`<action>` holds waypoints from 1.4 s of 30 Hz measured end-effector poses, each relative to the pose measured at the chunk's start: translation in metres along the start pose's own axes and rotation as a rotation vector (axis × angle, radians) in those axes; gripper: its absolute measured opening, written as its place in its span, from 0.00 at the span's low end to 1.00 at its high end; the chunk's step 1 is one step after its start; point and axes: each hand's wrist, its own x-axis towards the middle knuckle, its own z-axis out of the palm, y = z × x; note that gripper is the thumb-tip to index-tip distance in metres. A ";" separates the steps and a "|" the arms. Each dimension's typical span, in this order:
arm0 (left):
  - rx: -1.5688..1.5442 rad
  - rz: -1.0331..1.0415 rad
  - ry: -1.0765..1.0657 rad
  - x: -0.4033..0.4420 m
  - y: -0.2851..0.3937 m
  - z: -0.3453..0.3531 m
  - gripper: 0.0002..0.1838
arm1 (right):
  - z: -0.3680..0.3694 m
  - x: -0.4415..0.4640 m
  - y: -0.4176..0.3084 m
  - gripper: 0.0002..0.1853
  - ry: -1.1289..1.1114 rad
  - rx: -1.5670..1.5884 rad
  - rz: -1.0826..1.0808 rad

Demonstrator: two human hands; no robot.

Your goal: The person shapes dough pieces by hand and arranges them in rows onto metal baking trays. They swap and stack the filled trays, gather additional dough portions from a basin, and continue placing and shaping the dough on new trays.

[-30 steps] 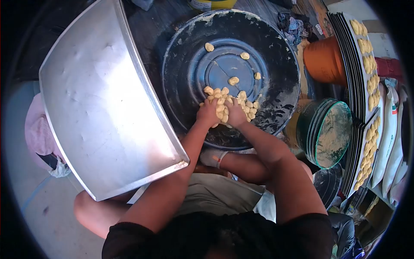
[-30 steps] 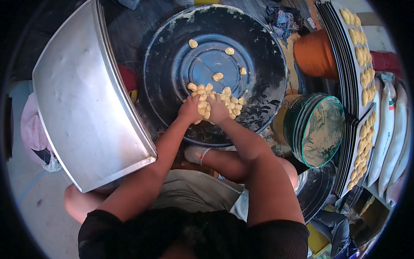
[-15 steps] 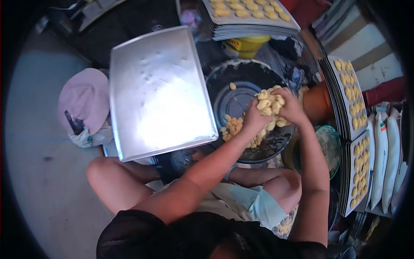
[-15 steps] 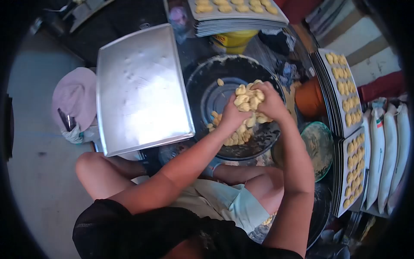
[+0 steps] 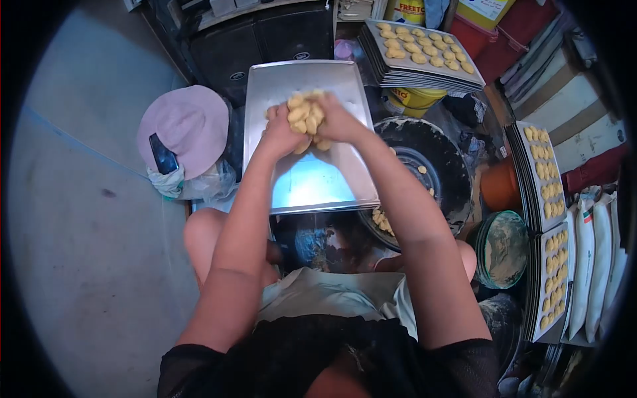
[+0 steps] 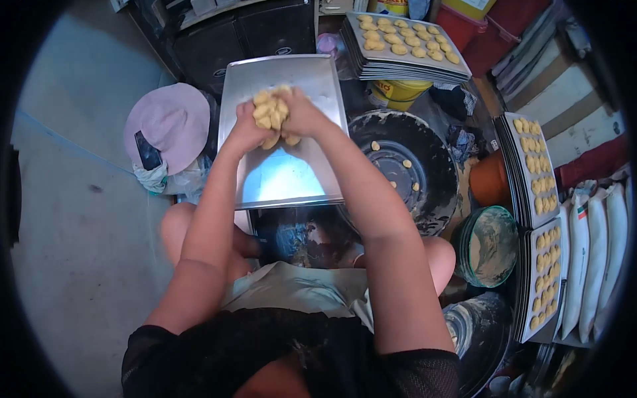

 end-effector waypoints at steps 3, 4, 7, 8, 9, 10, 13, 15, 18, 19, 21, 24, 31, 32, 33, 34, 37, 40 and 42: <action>0.151 -0.002 -0.193 -0.010 -0.022 -0.025 0.55 | 0.045 0.000 0.011 0.46 -0.185 -0.221 0.095; 0.096 0.041 -0.276 -0.005 -0.029 -0.036 0.56 | 0.034 0.006 0.010 0.48 -0.276 -0.163 0.105; -0.036 0.118 -0.505 0.017 -0.050 -0.064 0.51 | -0.003 0.022 0.017 0.48 -0.480 0.000 0.095; -0.156 0.030 -0.535 0.026 -0.053 -0.073 0.49 | -0.016 0.029 0.017 0.47 -0.501 -0.012 0.095; -0.279 -0.058 -0.563 0.034 -0.055 -0.080 0.47 | -0.023 0.037 0.015 0.47 -0.459 0.017 0.166; -0.405 -0.147 -0.585 0.044 -0.059 -0.084 0.45 | -0.028 0.047 0.013 0.46 -0.421 0.043 0.233; -0.344 0.051 -0.501 0.069 -0.079 -0.082 0.31 | -0.007 0.060 -0.002 0.43 -0.217 0.120 0.160; -0.273 0.144 -0.413 0.077 -0.088 -0.090 0.27 | 0.016 0.062 -0.018 0.33 -0.238 0.006 0.019; -0.233 0.158 -0.389 0.079 -0.116 -0.111 0.21 | 0.029 0.075 -0.009 0.30 -0.440 -0.123 0.093; -0.264 0.063 -0.460 0.072 -0.128 -0.123 0.20 | 0.027 0.077 -0.008 0.29 -0.423 -0.082 0.097; -0.413 -0.132 -0.674 0.051 -0.156 -0.135 0.16 | 0.027 0.075 -0.006 0.26 -0.298 -0.049 0.021; -0.264 -0.238 -0.853 0.011 -0.239 -0.093 0.17 | 0.041 0.069 0.003 0.23 -0.212 -0.054 -0.075; 0.552 0.055 -0.680 -0.027 -0.426 0.077 0.13 | 0.044 0.070 0.001 0.19 -0.174 -0.024 -0.041; 0.619 0.147 -0.750 -0.025 -0.445 0.090 0.12 | 0.045 0.069 -0.001 0.19 -0.177 -0.034 -0.041; 0.462 0.084 -0.617 -0.024 -0.461 0.100 0.12 | 0.044 0.068 -0.003 0.19 -0.178 -0.045 -0.040; 0.472 0.136 -0.609 -0.018 -0.474 0.107 0.12 | 0.043 0.071 -0.005 0.19 -0.174 -0.059 -0.048; 0.354 0.231 -0.630 0.007 -0.504 0.135 0.13 | 0.045 0.072 -0.001 0.19 -0.178 -0.032 -0.101; 0.223 0.211 -0.659 0.020 -0.535 0.167 0.12 | 0.042 0.071 0.000 0.18 -0.166 -0.013 -0.102; 0.223 0.158 -0.675 0.025 -0.535 0.170 0.12 | 0.041 0.070 -0.001 0.17 -0.152 0.003 -0.091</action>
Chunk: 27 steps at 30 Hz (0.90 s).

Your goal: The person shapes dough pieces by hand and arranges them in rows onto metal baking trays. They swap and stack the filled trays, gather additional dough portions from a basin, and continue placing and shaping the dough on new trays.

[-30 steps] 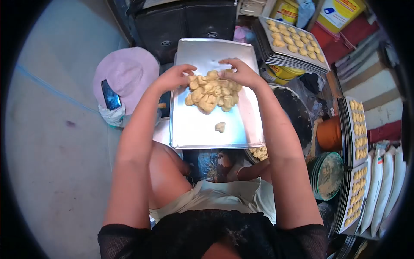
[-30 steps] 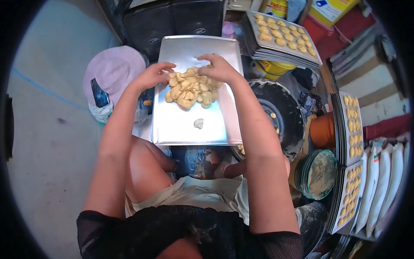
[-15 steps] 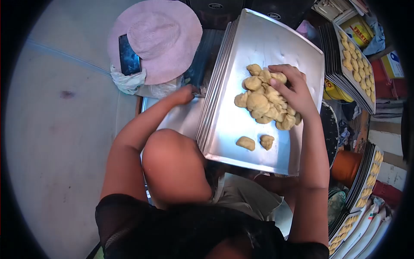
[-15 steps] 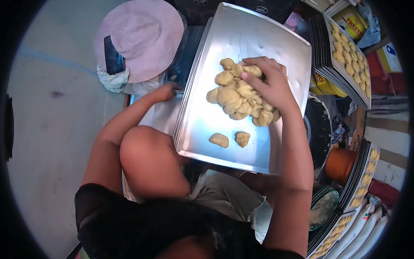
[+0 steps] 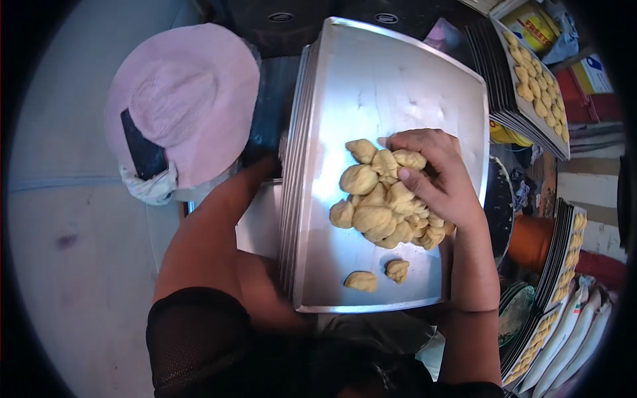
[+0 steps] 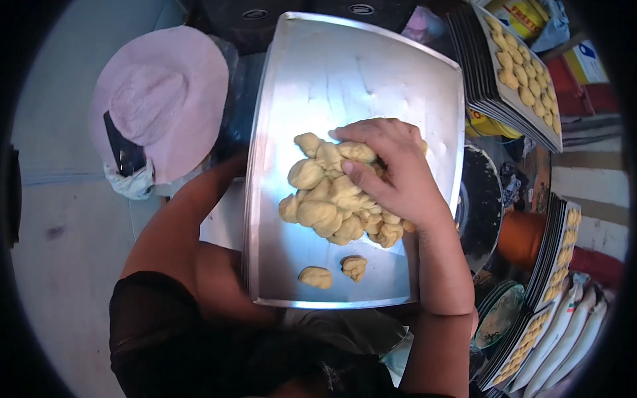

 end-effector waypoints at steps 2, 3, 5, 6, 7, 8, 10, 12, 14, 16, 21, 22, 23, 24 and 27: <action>0.008 -0.041 0.021 0.003 0.000 -0.005 0.12 | -0.010 0.000 -0.001 0.17 -0.045 -0.042 -0.004; 0.015 -0.057 0.043 0.002 0.003 -0.009 0.12 | -0.016 0.001 -0.002 0.17 -0.078 -0.087 -0.011; 0.011 -0.080 0.108 0.000 0.010 -0.016 0.13 | -0.030 0.006 -0.008 0.19 -0.095 -0.130 0.027; -0.003 -0.087 0.154 -0.001 0.017 -0.023 0.13 | -0.030 0.013 -0.007 0.20 -0.061 -0.068 0.022; -0.017 -0.086 0.202 -0.001 0.026 -0.032 0.13 | -0.026 0.025 -0.009 0.21 -0.028 -0.004 0.015; -0.030 -0.089 0.253 -0.002 0.036 -0.042 0.13 | -0.020 0.033 -0.014 0.22 0.005 0.061 0.013; 0.225 0.003 0.227 -0.004 0.064 -0.080 0.14 | 0.004 0.038 -0.017 0.27 -0.135 -0.129 -0.107; 0.255 -0.056 0.146 -0.023 0.116 -0.145 0.14 | 0.009 0.048 -0.029 0.26 -0.475 -0.141 -0.052; -0.183 -0.295 0.160 -0.060 0.180 -0.212 0.13 | 0.004 0.057 -0.026 0.23 -0.473 -0.076 0.036; -0.451 -0.371 0.050 -0.100 0.250 -0.288 0.12 | 0.005 0.066 0.003 0.17 -0.259 0.050 -0.002; -0.667 -0.002 0.555 -0.091 0.332 -0.373 0.16 | 0.001 0.114 0.068 0.20 0.302 -0.044 0.087; -0.506 0.172 0.708 -0.065 0.330 -0.375 0.16 | 0.007 0.117 0.073 0.22 0.388 -0.234 0.002; -0.337 0.348 0.852 -0.038 0.322 -0.373 0.17 | 0.011 0.110 0.067 0.25 0.225 -0.458 0.090; -0.202 0.315 0.856 -0.016 0.319 -0.367 0.17 | 0.009 0.111 0.068 0.24 0.208 -0.416 0.118; 0.075 0.228 0.889 0.023 0.320 -0.360 0.15 | 0.001 0.115 0.076 0.22 0.232 -0.279 0.199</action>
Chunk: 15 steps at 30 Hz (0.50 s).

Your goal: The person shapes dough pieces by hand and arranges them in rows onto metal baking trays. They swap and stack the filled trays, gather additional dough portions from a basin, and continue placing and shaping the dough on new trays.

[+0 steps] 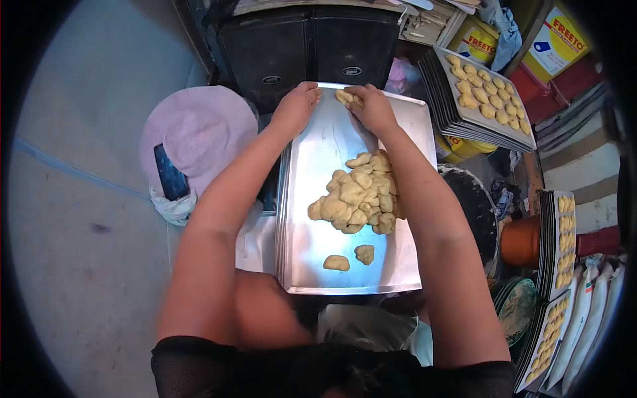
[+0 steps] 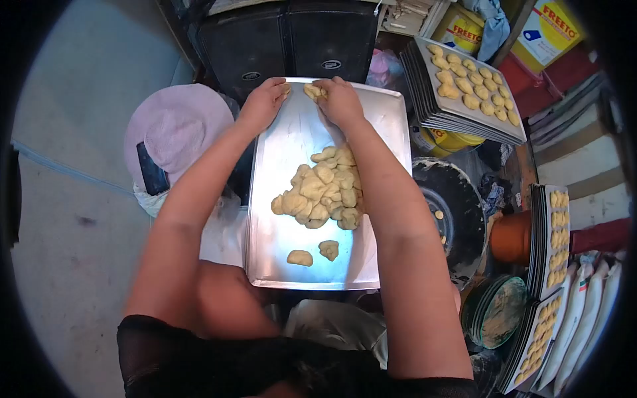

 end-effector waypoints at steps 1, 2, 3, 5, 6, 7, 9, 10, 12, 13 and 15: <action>0.018 -0.014 0.011 0.002 0.002 0.006 0.15 | 0.001 0.000 0.010 0.22 0.037 0.056 -0.036; 0.034 -0.028 0.020 0.003 0.003 0.014 0.15 | 0.004 0.001 0.022 0.21 0.072 0.110 -0.071; 0.054 -0.069 -0.019 0.005 0.009 0.015 0.15 | 0.005 -0.001 0.031 0.21 0.104 0.167 -0.101; 0.102 -0.153 -0.094 0.010 0.020 0.008 0.14 | -0.012 -0.004 0.030 0.21 -0.009 0.075 -0.010; 0.069 -0.139 -0.072 0.011 0.019 0.009 0.15 | -0.019 -0.005 0.028 0.21 -0.067 0.033 0.031; 0.036 -0.124 -0.050 0.014 0.018 0.011 0.15 | -0.018 -0.004 0.028 0.21 -0.049 0.031 0.044; 0.051 -0.078 0.000 0.016 0.020 0.019 0.16 | -0.014 0.001 0.024 0.21 -0.011 0.032 0.071; 0.099 -0.047 0.025 0.016 0.022 0.025 0.16 | -0.015 0.001 0.026 0.22 -0.002 0.028 0.038; 0.198 0.060 0.039 0.016 0.030 0.034 0.18 | -0.020 -0.002 0.034 0.22 0.013 0.015 -0.022; 0.251 0.137 0.035 0.015 0.036 0.035 0.19 | -0.027 -0.005 0.039 0.23 -0.042 0.030 -0.005; 0.290 0.108 -0.072 0.019 0.043 0.032 0.20 | -0.041 -0.014 0.051 0.25 -0.154 0.059 0.025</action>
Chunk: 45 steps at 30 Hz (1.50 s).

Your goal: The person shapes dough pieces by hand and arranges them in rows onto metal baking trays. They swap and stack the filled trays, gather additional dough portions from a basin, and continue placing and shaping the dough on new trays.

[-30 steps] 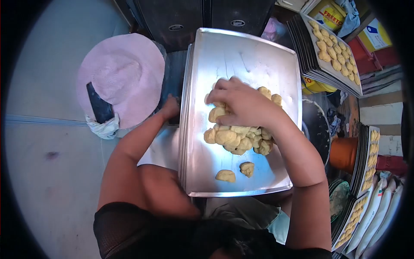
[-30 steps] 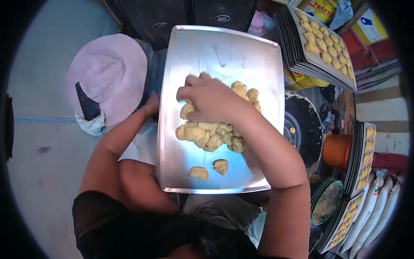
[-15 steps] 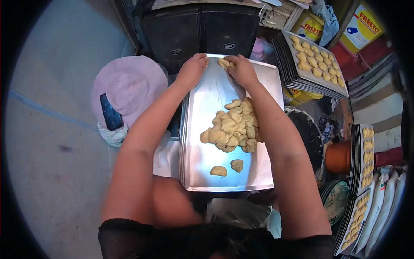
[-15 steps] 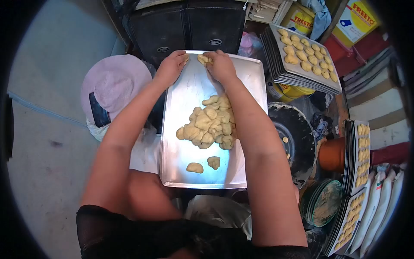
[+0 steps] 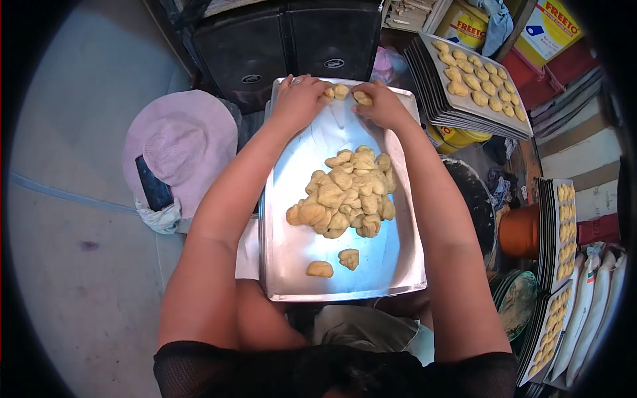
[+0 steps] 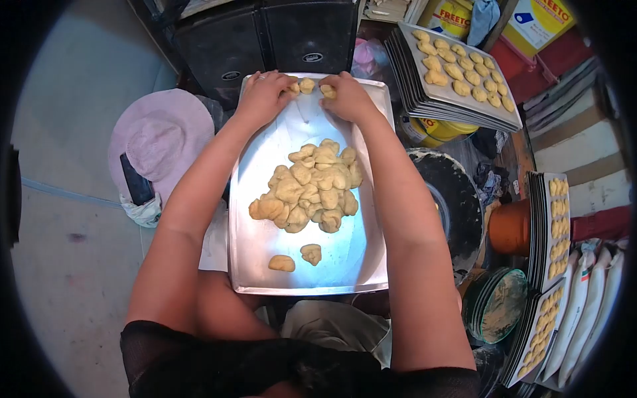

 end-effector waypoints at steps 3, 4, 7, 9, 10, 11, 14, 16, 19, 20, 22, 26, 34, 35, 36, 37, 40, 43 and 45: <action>-0.041 -0.117 -0.141 0.013 0.005 0.000 0.21 | 0.020 0.007 0.022 0.24 0.174 0.228 -0.042; -0.033 -0.069 -0.051 0.012 0.004 0.006 0.21 | 0.025 0.009 0.017 0.23 0.249 0.332 -0.073; -0.018 0.100 -0.073 0.017 0.009 0.003 0.20 | 0.019 0.000 0.014 0.20 0.392 0.102 -0.089; 0.004 0.139 -0.153 0.021 0.014 0.002 0.20 | 0.009 -0.009 0.019 0.18 0.377 0.025 -0.089; 0.026 0.120 -0.178 0.024 0.015 0.003 0.19 | 0.002 -0.013 0.024 0.18 0.347 0.087 -0.077; 0.047 0.103 -0.201 0.028 0.018 0.004 0.19 | -0.004 -0.016 0.028 0.17 0.321 0.149 -0.064; 0.010 0.152 0.147 0.031 0.025 0.024 0.16 | -0.005 -0.017 0.045 0.22 0.457 0.174 0.130; 0.038 0.177 -0.049 0.042 0.031 0.021 0.14 | -0.007 -0.020 0.049 0.22 0.394 0.010 0.050; 0.055 0.184 -0.163 0.053 0.037 0.027 0.13 | -0.010 -0.020 0.051 0.19 0.351 -0.053 -0.022; 0.055 0.179 -0.168 0.054 0.039 0.030 0.13 | -0.009 -0.020 0.050 0.19 0.358 0.006 -0.044; 0.038 0.143 -0.167 0.054 0.042 0.031 0.14 | -0.007 -0.018 0.057 0.21 0.328 0.001 -0.040; -0.041 0.134 0.134 0.047 0.036 0.025 0.17 | -0.004 -0.014 0.054 0.26 0.335 -0.117 -0.028; -0.002 -0.011 -0.216 0.040 0.027 0.013 0.29 | 0.008 -0.008 0.050 0.30 0.223 -0.039 -0.077; 0.001 0.010 -0.175 0.039 0.025 0.021 0.30 | 0.005 -0.012 0.052 0.28 0.269 -0.034 -0.043; 0.006 0.016 -0.150 0.039 0.026 0.020 0.30 | 0.000 -0.018 0.050 0.26 0.315 -0.030 -0.011; 0.010 0.023 -0.127 0.039 0.027 0.019 0.30 | -0.005 -0.023 0.051 0.24 0.361 -0.026 0.023; 0.013 -0.001 -0.096 0.033 0.033 0.000 0.31 | -0.013 -0.017 0.072 0.20 0.187 0.027 0.059; 0.036 -0.042 -0.153 0.025 0.024 -0.019 0.33 | -0.009 -0.019 0.074 0.19 0.303 0.011 -0.015; 0.025 -0.032 -0.187 0.019 0.014 -0.025 0.30 | -0.005 -0.022 0.067 0.20 0.400 -0.083 -0.045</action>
